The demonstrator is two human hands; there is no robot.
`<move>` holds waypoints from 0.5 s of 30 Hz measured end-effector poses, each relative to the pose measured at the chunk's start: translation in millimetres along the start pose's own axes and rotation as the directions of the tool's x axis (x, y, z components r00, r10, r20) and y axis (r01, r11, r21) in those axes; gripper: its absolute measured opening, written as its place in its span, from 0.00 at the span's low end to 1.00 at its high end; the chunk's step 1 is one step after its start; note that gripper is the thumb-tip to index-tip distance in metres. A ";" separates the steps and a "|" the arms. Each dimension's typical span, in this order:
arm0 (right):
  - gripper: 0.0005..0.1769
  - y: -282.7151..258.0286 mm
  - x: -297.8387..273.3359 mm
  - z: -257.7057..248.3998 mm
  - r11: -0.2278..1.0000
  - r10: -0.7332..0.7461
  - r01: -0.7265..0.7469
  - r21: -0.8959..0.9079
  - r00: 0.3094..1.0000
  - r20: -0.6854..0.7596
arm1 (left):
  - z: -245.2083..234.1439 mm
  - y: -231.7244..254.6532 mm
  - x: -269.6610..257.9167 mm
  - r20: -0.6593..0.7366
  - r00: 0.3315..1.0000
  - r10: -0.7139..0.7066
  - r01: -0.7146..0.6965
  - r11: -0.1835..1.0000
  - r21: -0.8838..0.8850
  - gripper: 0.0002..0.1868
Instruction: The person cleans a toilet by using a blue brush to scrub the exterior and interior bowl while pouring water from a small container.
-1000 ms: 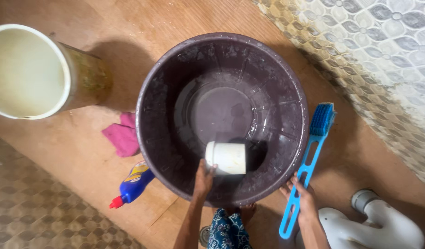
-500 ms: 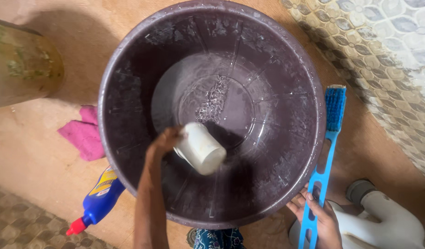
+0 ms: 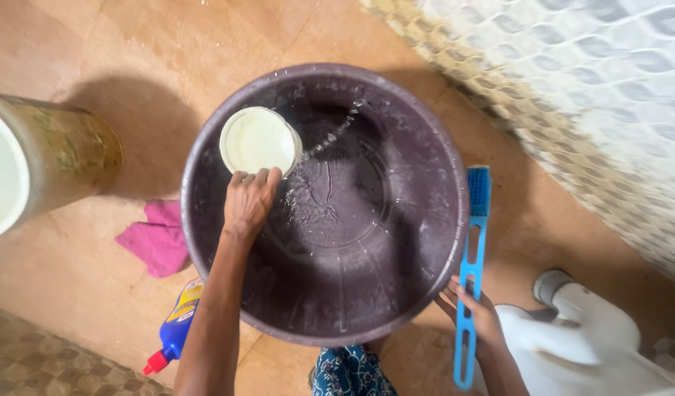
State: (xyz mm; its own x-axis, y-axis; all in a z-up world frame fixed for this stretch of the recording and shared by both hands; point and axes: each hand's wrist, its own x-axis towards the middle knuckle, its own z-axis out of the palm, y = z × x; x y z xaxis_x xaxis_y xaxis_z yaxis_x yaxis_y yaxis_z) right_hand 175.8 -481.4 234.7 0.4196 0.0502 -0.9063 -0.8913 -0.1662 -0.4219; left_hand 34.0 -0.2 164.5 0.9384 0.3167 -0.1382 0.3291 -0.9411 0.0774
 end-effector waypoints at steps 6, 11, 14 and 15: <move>0.26 -1.9 -5.8 -22.3 0.996 0.001 -0.011 0.090 0.993 0.117 | -112.7 33.1 -40.1 -0.115 0.988 0.103 -0.113 0.990 -0.088 0.07; 0.22 15.6 -80.8 -56.7 0.996 0.066 -0.069 0.064 0.997 0.050 | -179.8 83.0 -111.2 -0.075 0.950 0.304 -0.313 0.916 -0.249 0.13; 0.21 17.0 -148.9 -77.0 0.986 0.045 -0.038 -0.161 0.998 0.038 | -201.0 128.9 -154.5 0.061 0.890 0.452 -0.425 0.870 -0.248 0.19; 0.22 19.4 -173.0 -83.3 0.989 0.058 -0.047 -0.142 0.996 0.071 | -207.1 149.7 -171.3 0.045 0.857 0.513 -0.489 0.839 -0.239 0.21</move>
State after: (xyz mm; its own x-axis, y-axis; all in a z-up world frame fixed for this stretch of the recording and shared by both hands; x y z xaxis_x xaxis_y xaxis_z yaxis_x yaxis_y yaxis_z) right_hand 100.2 -575.3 385.4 0.3541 0.1101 -0.9287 -0.8767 -0.3067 -0.3706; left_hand -55.6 -170.9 404.2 0.9686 -0.2161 -0.1232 -0.1575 -0.9161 0.3688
